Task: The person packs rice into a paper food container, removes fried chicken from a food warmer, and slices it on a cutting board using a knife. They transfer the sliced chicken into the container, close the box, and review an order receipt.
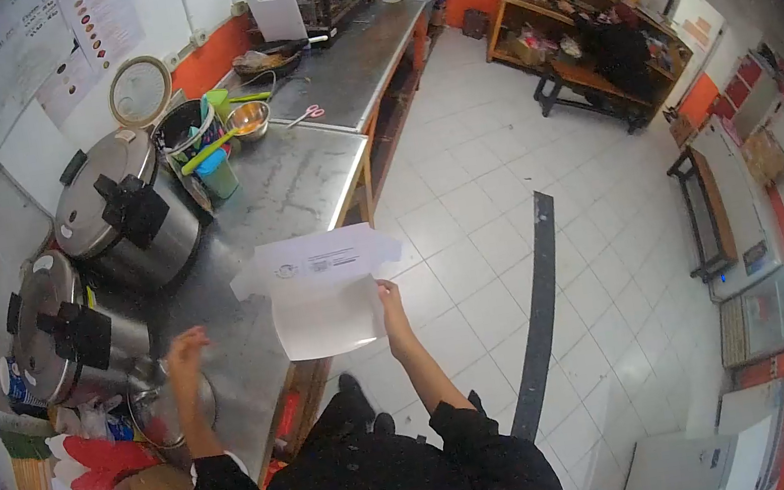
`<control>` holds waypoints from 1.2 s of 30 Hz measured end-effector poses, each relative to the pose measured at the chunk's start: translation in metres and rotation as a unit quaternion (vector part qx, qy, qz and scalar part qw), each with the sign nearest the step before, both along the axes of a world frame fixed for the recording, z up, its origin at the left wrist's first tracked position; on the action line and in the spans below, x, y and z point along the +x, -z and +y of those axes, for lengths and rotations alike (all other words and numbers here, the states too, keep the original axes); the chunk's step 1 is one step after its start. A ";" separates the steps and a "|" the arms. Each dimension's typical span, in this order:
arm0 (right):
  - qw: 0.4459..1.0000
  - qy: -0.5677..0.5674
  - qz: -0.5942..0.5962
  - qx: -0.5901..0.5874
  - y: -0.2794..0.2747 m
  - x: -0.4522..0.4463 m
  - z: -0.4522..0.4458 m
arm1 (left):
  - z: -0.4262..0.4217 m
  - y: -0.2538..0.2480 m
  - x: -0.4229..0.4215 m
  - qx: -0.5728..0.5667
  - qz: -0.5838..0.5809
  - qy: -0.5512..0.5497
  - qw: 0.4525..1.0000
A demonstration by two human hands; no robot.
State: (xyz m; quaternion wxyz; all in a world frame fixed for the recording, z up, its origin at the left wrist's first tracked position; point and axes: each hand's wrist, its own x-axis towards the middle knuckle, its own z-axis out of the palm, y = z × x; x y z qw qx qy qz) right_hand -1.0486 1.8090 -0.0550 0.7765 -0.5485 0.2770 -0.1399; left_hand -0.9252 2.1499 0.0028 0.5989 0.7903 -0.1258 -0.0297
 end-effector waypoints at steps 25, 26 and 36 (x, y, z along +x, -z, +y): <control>0.886 -0.305 0.163 -0.307 0.098 0.356 -0.092 | -0.036 -0.136 0.291 -0.037 -0.195 -0.258 0.945; 0.883 -0.261 0.141 -0.363 0.080 0.370 -0.092 | -0.034 -0.155 0.299 -0.035 -0.197 -0.266 0.943; 0.594 -0.544 -0.433 -0.406 -0.198 0.566 0.125 | 0.018 -0.342 0.403 0.207 -0.177 -0.419 0.866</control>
